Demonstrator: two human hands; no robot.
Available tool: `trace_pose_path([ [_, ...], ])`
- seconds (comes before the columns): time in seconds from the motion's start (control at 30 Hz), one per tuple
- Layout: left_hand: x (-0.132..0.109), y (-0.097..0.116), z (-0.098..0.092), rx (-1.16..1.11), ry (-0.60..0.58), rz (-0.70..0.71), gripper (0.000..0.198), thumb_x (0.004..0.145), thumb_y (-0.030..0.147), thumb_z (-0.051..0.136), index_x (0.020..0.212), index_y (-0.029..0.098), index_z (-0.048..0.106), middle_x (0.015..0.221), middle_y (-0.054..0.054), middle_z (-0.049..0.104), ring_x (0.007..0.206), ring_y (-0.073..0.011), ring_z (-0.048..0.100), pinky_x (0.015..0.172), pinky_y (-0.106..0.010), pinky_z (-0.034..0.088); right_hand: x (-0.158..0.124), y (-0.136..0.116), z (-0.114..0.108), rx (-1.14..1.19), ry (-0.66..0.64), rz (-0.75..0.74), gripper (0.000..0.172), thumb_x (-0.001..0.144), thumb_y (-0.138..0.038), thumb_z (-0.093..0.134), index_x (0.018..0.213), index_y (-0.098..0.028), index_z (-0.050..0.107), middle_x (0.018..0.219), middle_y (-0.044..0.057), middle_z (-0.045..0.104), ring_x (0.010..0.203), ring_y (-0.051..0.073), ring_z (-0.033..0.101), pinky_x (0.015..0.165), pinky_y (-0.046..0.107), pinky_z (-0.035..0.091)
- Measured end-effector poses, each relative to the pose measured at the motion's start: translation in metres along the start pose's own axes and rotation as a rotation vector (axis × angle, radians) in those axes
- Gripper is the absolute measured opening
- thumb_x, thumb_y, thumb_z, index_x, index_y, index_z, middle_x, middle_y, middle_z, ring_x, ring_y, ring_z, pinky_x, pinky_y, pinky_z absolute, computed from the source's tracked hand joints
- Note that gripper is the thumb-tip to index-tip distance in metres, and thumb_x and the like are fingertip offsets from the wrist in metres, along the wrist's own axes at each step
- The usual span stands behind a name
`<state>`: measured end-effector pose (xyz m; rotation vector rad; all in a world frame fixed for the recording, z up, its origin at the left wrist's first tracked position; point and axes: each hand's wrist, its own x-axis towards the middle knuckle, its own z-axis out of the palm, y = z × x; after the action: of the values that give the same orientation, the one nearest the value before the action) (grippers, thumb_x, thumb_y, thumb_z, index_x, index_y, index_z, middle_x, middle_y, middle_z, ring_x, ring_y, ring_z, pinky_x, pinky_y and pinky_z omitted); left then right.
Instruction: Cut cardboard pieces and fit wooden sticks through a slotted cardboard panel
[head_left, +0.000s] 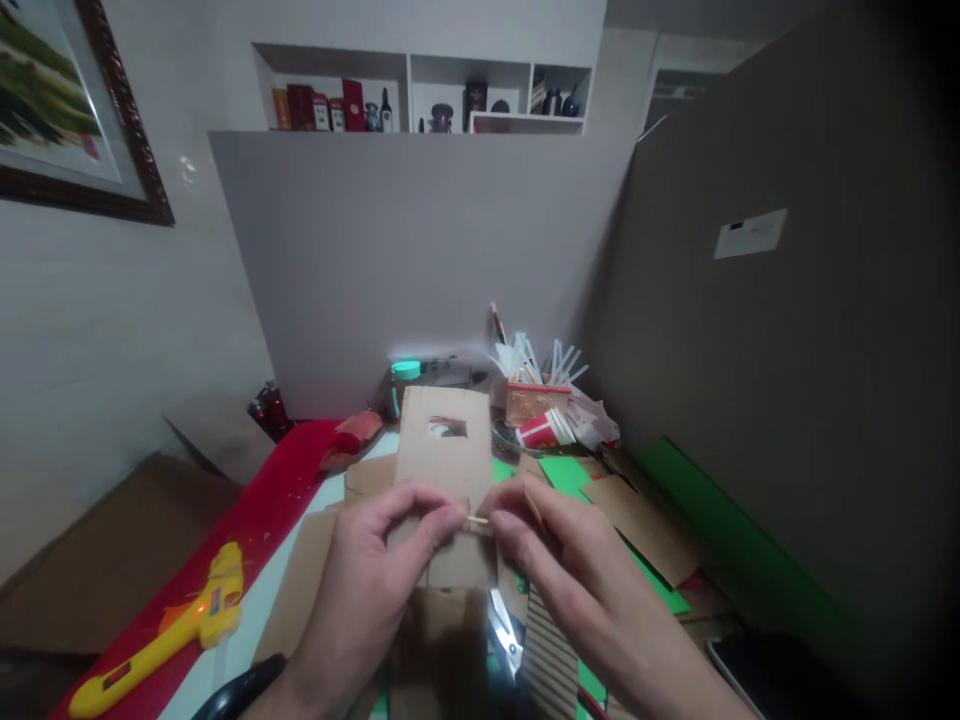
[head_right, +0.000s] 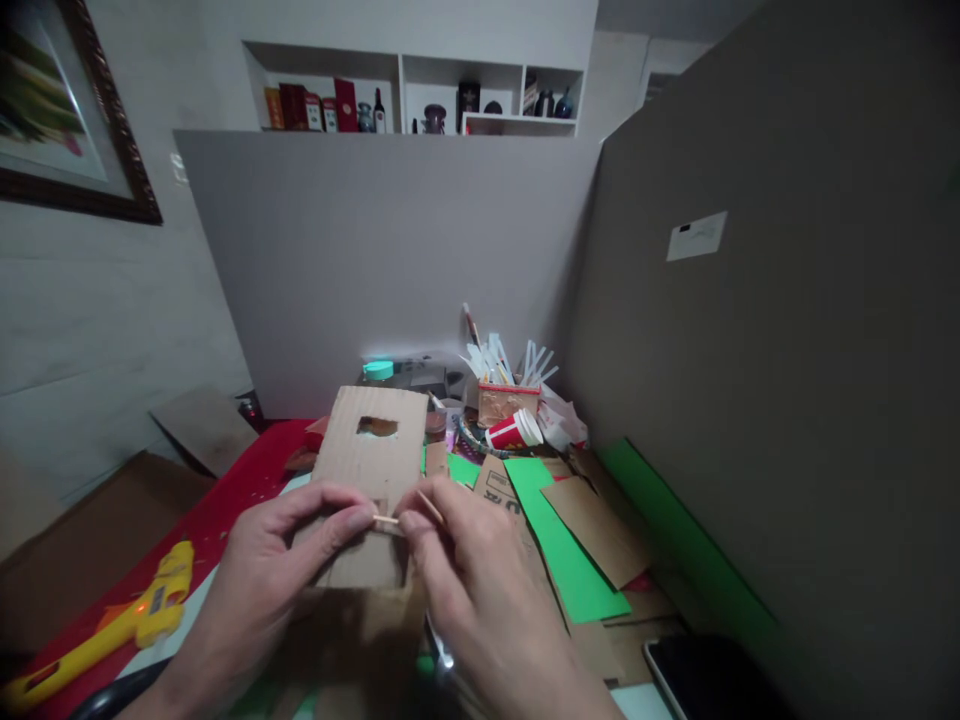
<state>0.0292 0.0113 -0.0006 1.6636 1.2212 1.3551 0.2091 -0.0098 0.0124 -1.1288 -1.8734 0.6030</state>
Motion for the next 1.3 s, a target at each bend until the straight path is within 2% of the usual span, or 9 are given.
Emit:
trace_pose_path([
  [0.1, 0.001, -0.002, 0.0, 0.038, 0.062, 0.027, 0.012, 0.078, 0.035, 0.073, 0.072, 0.025, 0.076, 0.071, 0.002, 0.074, 0.069, -0.0162, 0.064, 0.063, -0.021, 0.051, -0.004, -0.003, -0.001, -0.097, 0.022, -0.006, 0.015, 0.1, -0.026, 0.039, 0.097, -0.022, 0.053, 0.09, 0.003, 0.062, 0.077, 0.016, 0.06, 0.066, 0.027, 0.048],
  [0.2, 0.0, -0.003, 0.002, 0.059, 0.105, 0.068, 0.01, 0.077, 0.031, 0.074, 0.07, 0.025, 0.077, 0.07, 0.002, 0.075, 0.067, -0.016, 0.066, 0.062, -0.02, 0.053, -0.005, 0.002, -0.001, -0.178, 0.052, -0.136, 0.025, 0.101, -0.02, 0.031, 0.102, -0.021, 0.056, 0.097, 0.008, 0.062, 0.089, 0.02, 0.063, 0.076, 0.033, 0.053],
  [0.37, -0.005, -0.006, 0.003, 0.053, 0.176, 0.216, 0.011, 0.077, 0.022, 0.074, 0.068, 0.029, 0.077, 0.067, 0.008, 0.075, 0.061, -0.0099, 0.065, 0.058, -0.013, 0.049, -0.005, 0.01, 0.003, -0.303, 0.077, -0.32, 0.037, 0.097, -0.012, 0.038, 0.131, -0.018, 0.052, 0.107, 0.014, 0.067, 0.092, 0.024, 0.067, 0.074, 0.034, 0.056],
  [0.47, -0.009, -0.007, 0.003, 0.041, 0.164, 0.262, 0.014, 0.078, 0.021, 0.074, 0.071, 0.033, 0.077, 0.069, 0.01, 0.075, 0.062, -0.0081, 0.065, 0.061, -0.011, 0.049, -0.008, 0.005, 0.002, -0.331, 0.086, -0.338, 0.031, 0.095, -0.01, 0.042, 0.119, -0.019, 0.059, 0.09, 0.008, 0.069, 0.08, 0.021, 0.067, 0.07, 0.03, 0.055],
  [0.6, -0.013, -0.001, 0.006, -0.016, 0.186, 0.184, 0.016, 0.078, 0.022, 0.073, 0.071, 0.036, 0.078, 0.071, 0.012, 0.075, 0.065, -0.0081, 0.066, 0.064, -0.012, 0.049, -0.011, -0.002, -0.003, -0.44, 0.074, -0.345, 0.024, 0.096, -0.011, 0.042, 0.102, -0.017, 0.064, 0.077, 0.005, 0.062, 0.07, 0.02, 0.061, 0.06, 0.029, 0.052],
  [0.8, -0.015, 0.003, 0.009, 0.005, 0.239, 0.179, 0.018, 0.075, 0.021, 0.074, 0.07, 0.039, 0.077, 0.068, 0.015, 0.074, 0.064, -0.0063, 0.063, 0.065, -0.011, 0.046, -0.013, 0.001, -0.004, -0.572, 0.092, -0.418, 0.031, 0.098, -0.012, 0.043, 0.124, -0.016, 0.059, 0.082, 0.005, 0.06, 0.069, 0.02, 0.058, 0.054, 0.029, 0.049],
  [0.97, -0.015, 0.003, 0.008, -0.003, 0.259, 0.239, 0.018, 0.076, 0.022, 0.075, 0.072, 0.039, 0.077, 0.07, 0.016, 0.075, 0.064, -0.0069, 0.064, 0.062, -0.012, 0.047, -0.014, -0.001, -0.004, -0.608, 0.097, -0.473, 0.03, 0.098, -0.014, 0.042, 0.124, -0.011, 0.056, 0.091, 0.009, 0.059, 0.078, 0.023, 0.056, 0.06, 0.032, 0.049],
  [1.13, -0.015, 0.004, 0.008, -0.041, 0.288, 0.258, 0.023, 0.075, 0.019, 0.075, 0.072, 0.041, 0.077, 0.069, 0.017, 0.075, 0.062, -0.0064, 0.063, 0.063, -0.011, 0.046, -0.015, -0.002, -0.003, -0.628, 0.13, -0.505, 0.016, 0.096, -0.012, 0.043, 0.096, -0.016, 0.059, 0.084, 0.007, 0.054, 0.072, 0.022, 0.049, 0.056, 0.033, 0.038],
  [1.3, -0.016, 0.003, 0.006, 0.022, 0.3, 0.275, 0.021, 0.076, 0.02, 0.076, 0.072, 0.041, 0.078, 0.069, 0.016, 0.075, 0.062, -0.0077, 0.063, 0.064, -0.013, 0.046, -0.011, 0.003, 0.0, -0.665, 0.152, -0.499, 0.02, 0.098, -0.011, 0.043, 0.083, -0.019, 0.055, 0.078, 0.003, 0.05, 0.067, 0.019, 0.044, 0.054, 0.031, 0.029],
])
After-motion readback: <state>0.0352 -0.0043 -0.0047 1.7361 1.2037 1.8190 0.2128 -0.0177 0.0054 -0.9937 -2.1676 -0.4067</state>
